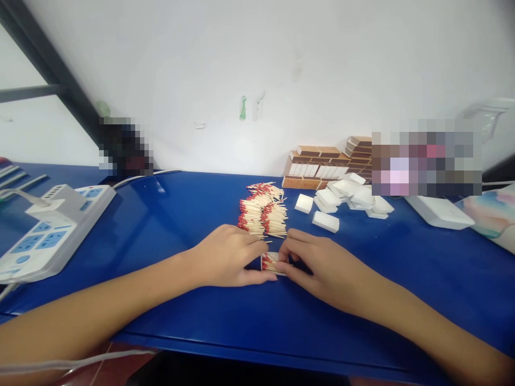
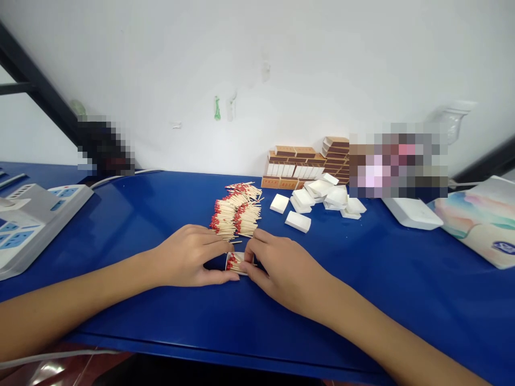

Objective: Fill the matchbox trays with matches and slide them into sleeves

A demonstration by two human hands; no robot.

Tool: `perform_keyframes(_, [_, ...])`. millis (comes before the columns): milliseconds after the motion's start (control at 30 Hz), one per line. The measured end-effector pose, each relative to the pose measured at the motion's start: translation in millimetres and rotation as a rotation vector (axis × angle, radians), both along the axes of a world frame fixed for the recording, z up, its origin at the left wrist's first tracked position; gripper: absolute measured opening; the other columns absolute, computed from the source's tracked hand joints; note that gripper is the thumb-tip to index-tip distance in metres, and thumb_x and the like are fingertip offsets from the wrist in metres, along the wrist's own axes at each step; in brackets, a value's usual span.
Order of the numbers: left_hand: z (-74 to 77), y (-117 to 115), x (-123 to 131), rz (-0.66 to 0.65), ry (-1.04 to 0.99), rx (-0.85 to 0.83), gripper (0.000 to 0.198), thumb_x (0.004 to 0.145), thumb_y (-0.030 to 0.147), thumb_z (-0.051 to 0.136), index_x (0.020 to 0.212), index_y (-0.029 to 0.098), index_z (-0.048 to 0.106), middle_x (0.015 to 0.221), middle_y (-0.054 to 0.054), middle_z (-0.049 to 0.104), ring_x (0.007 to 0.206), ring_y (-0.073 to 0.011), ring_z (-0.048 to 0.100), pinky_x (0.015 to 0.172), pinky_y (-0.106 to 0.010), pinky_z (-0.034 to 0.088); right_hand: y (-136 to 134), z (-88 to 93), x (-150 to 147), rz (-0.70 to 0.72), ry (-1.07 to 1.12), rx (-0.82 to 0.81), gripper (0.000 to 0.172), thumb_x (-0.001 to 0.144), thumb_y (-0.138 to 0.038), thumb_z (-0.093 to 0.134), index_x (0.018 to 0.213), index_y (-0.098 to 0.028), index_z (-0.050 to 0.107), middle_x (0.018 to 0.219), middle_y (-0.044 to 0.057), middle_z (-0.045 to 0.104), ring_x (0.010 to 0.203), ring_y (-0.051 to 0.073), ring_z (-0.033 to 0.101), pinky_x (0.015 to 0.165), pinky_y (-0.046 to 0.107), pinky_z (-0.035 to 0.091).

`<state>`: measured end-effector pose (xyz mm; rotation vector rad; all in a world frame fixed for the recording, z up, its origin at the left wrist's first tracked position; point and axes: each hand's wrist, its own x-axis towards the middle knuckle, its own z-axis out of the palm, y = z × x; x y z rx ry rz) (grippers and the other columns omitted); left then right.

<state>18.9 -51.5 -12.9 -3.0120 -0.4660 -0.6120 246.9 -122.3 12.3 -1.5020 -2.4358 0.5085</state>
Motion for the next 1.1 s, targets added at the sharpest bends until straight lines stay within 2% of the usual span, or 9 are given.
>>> perform_keyframes(467, [1.8, 0.2, -0.5, -0.001, 0.001, 0.019, 0.045, 0.096, 0.059, 0.060, 0.083, 0.016, 0.065, 0.068, 0.000, 0.065, 0.058, -0.0167, 0.062, 0.055, -0.030, 0.042, 3.2, -2.7, -0.2, 0.107, -0.041, 0.097, 0.016, 0.102, -0.024, 0.057, 0.090, -0.020, 0.066, 0.097, 0.005, 0.065, 0.070, 0.015, 0.064, 0.061, 0.029, 0.049])
perform_keyframes(567, [1.1, 1.0, -0.9, 0.006, -0.008, 0.020, 0.045, 0.096, 0.059, 0.060, 0.085, 0.016, 0.066, 0.067, 0.000, 0.065, 0.058, -0.0164, 0.062, 0.055, -0.030, 0.041, 17.4, 5.9, 21.5, 0.093, 0.041, 0.128, 0.019, 0.102, -0.036, 0.058, 0.095, -0.022, 0.069, 0.096, 0.005, 0.067, 0.073, 0.016, 0.063, 0.064, 0.028, 0.048])
perform_keyframes(633, [0.4, 1.1, -1.2, 0.008, -0.016, 0.021, 0.045, 0.097, 0.059, 0.060, 0.088, 0.016, 0.068, 0.066, 0.000, 0.065, 0.058, -0.0165, 0.062, 0.055, -0.030, 0.041, 35.4, 12.4, 56.3, -0.090, 0.088, 0.287, 0.028, 0.102, -0.044, 0.054, 0.099, -0.022, 0.071, 0.087, 0.005, 0.069, 0.072, 0.018, 0.062, 0.065, 0.029, 0.047])
perform_keyframes(733, [-0.3, 1.2, -1.6, 0.009, -0.027, 0.027, 0.046, 0.097, 0.059, 0.058, 0.090, 0.015, 0.069, 0.065, 0.000, 0.065, 0.057, -0.0161, 0.062, 0.054, -0.030, 0.041, 64.6, 14.7, 128.3, -0.603, -0.104, 0.609, 0.052, 0.101, -0.045, 0.053, 0.148, -0.022, 0.053, 0.088, 0.009, 0.073, 0.072, 0.024, 0.065, 0.070, 0.034, 0.045])
perform_keyframes(800, [-0.4, 1.5, -1.8, 0.009, -0.030, 0.033, 0.046, 0.097, 0.060, 0.058, 0.091, 0.015, 0.069, 0.065, 0.000, 0.065, 0.057, -0.0161, 0.062, 0.054, -0.030, 0.042, 77.4, 9.3, 172.2, -0.770, -0.374, 0.504, 0.071, 0.103, -0.054, 0.043, 0.163, -0.020, 0.029, 0.098, 0.018, 0.075, 0.075, 0.033, 0.068, 0.068, 0.039, 0.041])
perform_keyframes(867, [-0.3, 1.8, -1.7, 0.008, -0.035, 0.035, 0.046, 0.097, 0.060, 0.058, 0.090, 0.015, 0.069, 0.064, 0.000, 0.064, 0.056, -0.0161, 0.061, 0.052, -0.031, 0.041, 82.5, 0.8, 201.3, -0.867, -0.510, 0.368, 0.078, 0.104, -0.062, 0.030, 0.165, -0.016, 0.020, 0.097, 0.026, 0.075, 0.079, 0.039, 0.069, 0.068, 0.042, 0.039])
perform_keyframes(967, [-0.2, 2.3, -1.5, 0.002, -0.041, 0.026, 0.045, 0.097, 0.059, 0.059, 0.089, 0.016, 0.069, 0.062, 0.001, 0.062, 0.055, -0.0158, 0.060, 0.052, -0.031, 0.041, 81.8, -11.5, 216.6, -0.918, -0.551, 0.280, 0.084, 0.102, -0.069, 0.020, 0.165, -0.014, 0.020, 0.110, 0.034, 0.071, 0.088, 0.043, 0.069, 0.071, 0.044, 0.039])
perform_keyframes(1033, [-0.4, 2.5, -1.5, -0.002, -0.038, 0.021, 0.045, 0.098, 0.059, 0.058, 0.088, 0.016, 0.069, 0.062, 0.001, 0.062, 0.055, -0.0157, 0.061, 0.053, -0.031, 0.042, 80.6, -16.5, 217.9, -0.901, -0.544, 0.264, 0.082, 0.102, -0.068, 0.020, 0.163, -0.015, 0.028, 0.113, 0.034, 0.070, 0.086, 0.041, 0.068, 0.070, 0.043, 0.038])
perform_keyframes(1100, [-0.5, 2.7, -1.7, 0.000, -0.040, 0.029, 0.045, 0.098, 0.059, 0.058, 0.088, 0.016, 0.068, 0.062, 0.001, 0.063, 0.055, -0.0156, 0.061, 0.054, -0.030, 0.042, 80.2, -18.2, 219.2, -0.860, -0.511, 0.302, 0.077, 0.102, -0.066, 0.024, 0.155, -0.015, 0.048, 0.106, 0.033, 0.072, 0.079, 0.039, 0.067, 0.067, 0.042, 0.037])
